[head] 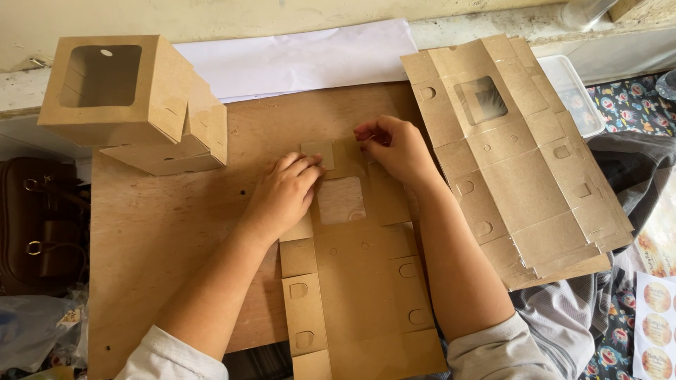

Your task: The person assembles a flat cardboard pastry box by hand, repeatedly folding its sides and flaps until it forms a rigid box.

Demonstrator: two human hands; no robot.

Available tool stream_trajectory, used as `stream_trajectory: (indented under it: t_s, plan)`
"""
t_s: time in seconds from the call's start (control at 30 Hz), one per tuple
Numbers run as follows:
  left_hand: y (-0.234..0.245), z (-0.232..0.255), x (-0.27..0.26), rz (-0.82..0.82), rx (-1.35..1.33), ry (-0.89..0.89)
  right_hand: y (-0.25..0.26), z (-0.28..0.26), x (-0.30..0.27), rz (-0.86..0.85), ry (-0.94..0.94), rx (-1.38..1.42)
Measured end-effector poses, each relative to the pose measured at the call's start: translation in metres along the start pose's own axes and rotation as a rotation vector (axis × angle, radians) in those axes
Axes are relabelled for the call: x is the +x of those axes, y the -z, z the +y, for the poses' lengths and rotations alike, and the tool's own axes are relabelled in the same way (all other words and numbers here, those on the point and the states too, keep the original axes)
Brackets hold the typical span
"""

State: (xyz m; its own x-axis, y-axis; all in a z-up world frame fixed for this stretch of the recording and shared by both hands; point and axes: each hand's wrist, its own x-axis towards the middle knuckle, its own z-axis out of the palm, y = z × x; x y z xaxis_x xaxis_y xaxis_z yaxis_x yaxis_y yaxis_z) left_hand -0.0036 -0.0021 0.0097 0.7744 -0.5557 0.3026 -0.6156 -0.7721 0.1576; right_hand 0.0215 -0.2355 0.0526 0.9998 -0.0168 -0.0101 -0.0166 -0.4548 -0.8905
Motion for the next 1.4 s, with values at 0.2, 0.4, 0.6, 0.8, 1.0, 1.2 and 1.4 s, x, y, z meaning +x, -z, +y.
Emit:
stream_trajectory:
  t_s: [0.2,0.4,0.6,0.8,1.0,1.2,1.4]
  plan:
    - [-0.011,-0.008,0.001,0.038,0.007,-0.042,0.001,-0.007,-0.004,-0.118,0.194,-0.276]
    - [-0.028,-0.019,-0.001,0.084,-0.068,-0.023,-0.01,0.01,0.003,-0.122,0.272,-0.402]
    - [-0.046,-0.025,0.011,0.117,-0.075,0.067,-0.011,0.025,0.013,-0.079,0.294,-0.656]
    - [-0.038,-0.026,0.015,0.173,-0.238,0.094,-0.005,0.046,0.02,-0.07,0.208,-0.558]
    - [-0.054,-0.042,0.013,0.077,-0.134,0.289,0.002,0.025,0.006,-0.141,0.167,-0.42]
    - [-0.027,-0.028,0.015,-0.057,-0.171,0.387,0.0,0.025,0.004,-0.114,0.147,-0.385]
    - [-0.033,-0.032,0.013,-0.055,-0.142,0.367,0.009,0.026,0.007,-0.162,0.311,-0.459]
